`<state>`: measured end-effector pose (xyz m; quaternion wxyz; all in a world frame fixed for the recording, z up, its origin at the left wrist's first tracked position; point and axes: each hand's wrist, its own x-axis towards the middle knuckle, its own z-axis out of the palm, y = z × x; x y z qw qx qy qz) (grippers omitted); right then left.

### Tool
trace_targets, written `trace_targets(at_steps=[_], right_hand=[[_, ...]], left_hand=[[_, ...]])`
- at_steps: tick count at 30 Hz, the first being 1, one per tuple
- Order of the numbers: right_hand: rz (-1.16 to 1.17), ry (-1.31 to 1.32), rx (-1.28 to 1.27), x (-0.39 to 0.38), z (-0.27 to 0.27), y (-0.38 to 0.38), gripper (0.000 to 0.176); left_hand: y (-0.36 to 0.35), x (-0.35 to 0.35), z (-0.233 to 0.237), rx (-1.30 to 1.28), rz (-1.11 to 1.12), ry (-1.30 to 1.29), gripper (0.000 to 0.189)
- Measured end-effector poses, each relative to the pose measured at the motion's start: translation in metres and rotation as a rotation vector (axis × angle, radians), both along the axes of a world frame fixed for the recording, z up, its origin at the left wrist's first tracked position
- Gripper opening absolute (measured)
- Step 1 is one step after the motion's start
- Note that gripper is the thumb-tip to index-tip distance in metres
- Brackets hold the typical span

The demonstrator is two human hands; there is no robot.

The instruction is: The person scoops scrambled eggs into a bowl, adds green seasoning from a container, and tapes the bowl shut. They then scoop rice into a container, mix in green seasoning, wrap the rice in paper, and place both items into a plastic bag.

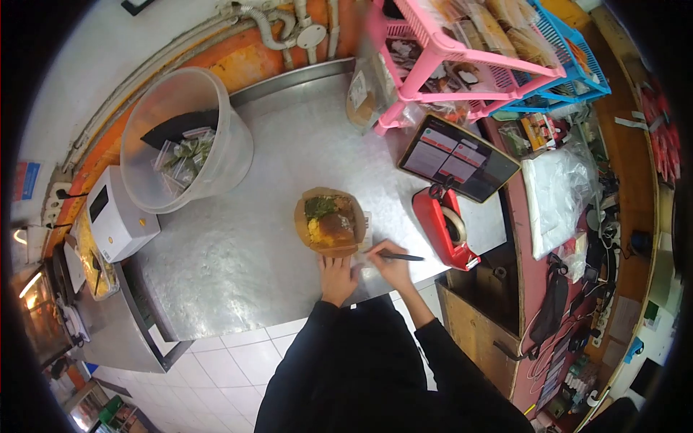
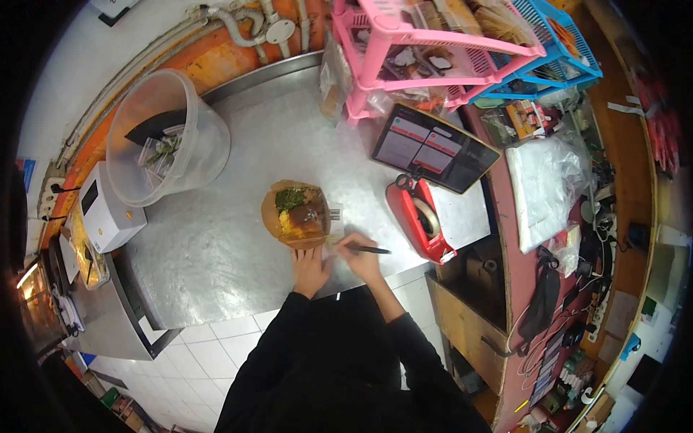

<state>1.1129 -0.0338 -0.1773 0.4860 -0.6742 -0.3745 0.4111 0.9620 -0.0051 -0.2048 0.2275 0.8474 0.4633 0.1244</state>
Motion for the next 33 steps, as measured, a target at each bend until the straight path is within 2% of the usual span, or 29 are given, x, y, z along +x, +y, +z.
trace_targets(at_steps=[1, 2, 4, 5, 6, 8, 9, 10, 11, 12, 13, 14, 15, 16, 17, 18, 19, 20, 21, 22, 24, 25, 26, 28, 29, 31, 32, 33], right_hand=[[-0.118, -0.102, 0.062, 0.017, 0.017, 0.003, 0.007], [-0.305, -0.065, 0.212, 0.038, 0.03, 0.008, 0.006], [-0.492, -0.183, 0.305, 0.083, 0.058, 0.013, 0.01], [-0.55, -0.16, 0.136, 0.099, 0.067, 0.011, 0.01], [-0.533, -0.357, 0.129, 0.104, 0.087, 0.019, 0.015], [-0.363, -0.712, 0.013, 0.122, 0.073, 0.023, 0.024], [-0.362, -0.707, 0.024, 0.122, 0.079, 0.025, 0.024], [-0.267, -0.824, -0.008, 0.121, 0.085, 0.028, 0.029], [-0.17, -0.939, -0.038, 0.119, 0.09, 0.03, 0.034], [-0.169, -0.931, -0.025, 0.114, 0.097, 0.031, 0.034], [-0.3, -0.941, 0.012, 0.108, 0.104, 0.029, 0.035], [-0.429, -0.949, 0.046, 0.102, 0.108, 0.026, 0.036], [-0.431, -0.961, 0.034, 0.096, 0.101, 0.021, 0.036], [-0.339, -0.755, 0.197, 0.084, 0.09, 0.02, 0.033], [-0.202, -0.572, 0.202, 0.067, 0.085, 0.023, 0.033], [-0.011, -0.575, 0.116, 0.047, 0.078, 0.023, 0.041], [0.141, -0.326, 0.038, 0.024, 0.083, 0.029, 0.06], [0.344, -0.453, 0.079, 0.01, 0.077, 0.031, 0.082], [0.48, -0.386, 0.093, 0.0, 0.074, 0.033, 0.092], [0.482, -0.39, 0.102, -0.01, 0.079, 0.035, 0.092], [0.671, -0.65, -0.046, -0.022, 0.088, 0.036, 0.095], [0.72, -0.642, -0.038, -0.022, 0.087, 0.037, 0.093], [0.719, -0.644, -0.038, -0.021, 0.083, 0.038, 0.093], [0.719, -0.694, -0.002, -0.02, 0.074, 0.043, 0.082], [0.719, -0.694, 0.0, -0.019, 0.07, 0.044, 0.082], [0.715, -0.759, 0.048, -0.015, 0.061, 0.047, 0.049], [0.714, -0.759, 0.052, -0.01, 0.052, 0.047, 0.049], [0.672, -0.605, 0.142, -0.001, 0.039, 0.046, 0.034]], left_hand=[[-0.001, 0.001, 0.002, -0.009, -0.011, 0.042, 0.048], [-0.004, 0.002, 0.004, -0.019, -0.022, 0.085, 0.051], [-0.007, 0.005, 0.007, 0.004, -0.02, 0.089, 0.053], [-0.008, 0.006, 0.008, 0.011, 0.003, 0.108, 0.051], [-0.011, 0.006, 0.009, 0.017, 0.029, 0.127, 0.048], [-0.013, -0.002, 0.009, 0.031, 0.052, 0.073, 0.045], [-0.011, -0.009, 0.012, 0.039, 0.072, 0.024, 0.042], [-0.007, -0.019, 0.015, 0.052, 0.078, 0.028, 0.042], [-0.003, -0.03, 0.018, -0.061, 0.215, -0.109, 0.038], [0.003, -0.041, 0.022, -0.174, 0.35, -0.248, 0.035], [0.014, -0.051, 0.026, -0.163, 0.356, -0.244, 0.035], [0.029, -0.06, 0.028, -0.255, 0.5, -0.477, 0.036], [0.043, -0.063, 0.032, -0.345, 0.641, -0.716, 0.036], [0.06, -0.061, 0.042, -0.335, 0.646, -0.718, 0.036], [0.077, -0.058, 0.056, -0.548, 0.595, -0.884, 0.039], [0.09, -0.055, 0.065, -0.761, 0.531, -1.045, 0.041], [0.099, -0.052, 0.059, -0.752, 0.532, -1.048, 0.041], [0.106, -0.046, 0.045, -0.897, 0.486, -1.111, 0.046], [0.11, -0.041, 0.038, -1.043, 0.434, -1.171, 0.051], [0.11, -0.035, 0.042, -1.034, 0.431, -1.176, 0.051], [0.102, -0.021, 0.046, -0.979, 0.422, -1.072, 0.056], [0.098, -0.014, 0.039, -0.719, 0.4, -1.021, 0.062], [0.094, -0.012, 0.036, -0.72, 0.399, -1.023, 0.062], [0.088, -0.011, 0.032, -0.418, 0.309, -0.811, 0.063], [0.085, -0.011, 0.031, -0.417, 0.309, -0.811, 0.063], [0.083, -0.009, 0.037, -0.214, 0.344, -0.667, 0.056], [0.08, -0.01, 0.039, -0.211, 0.343, -0.667, 0.056], [0.075, -0.012, 0.038, -0.196, 0.332, -0.687, 0.049]])
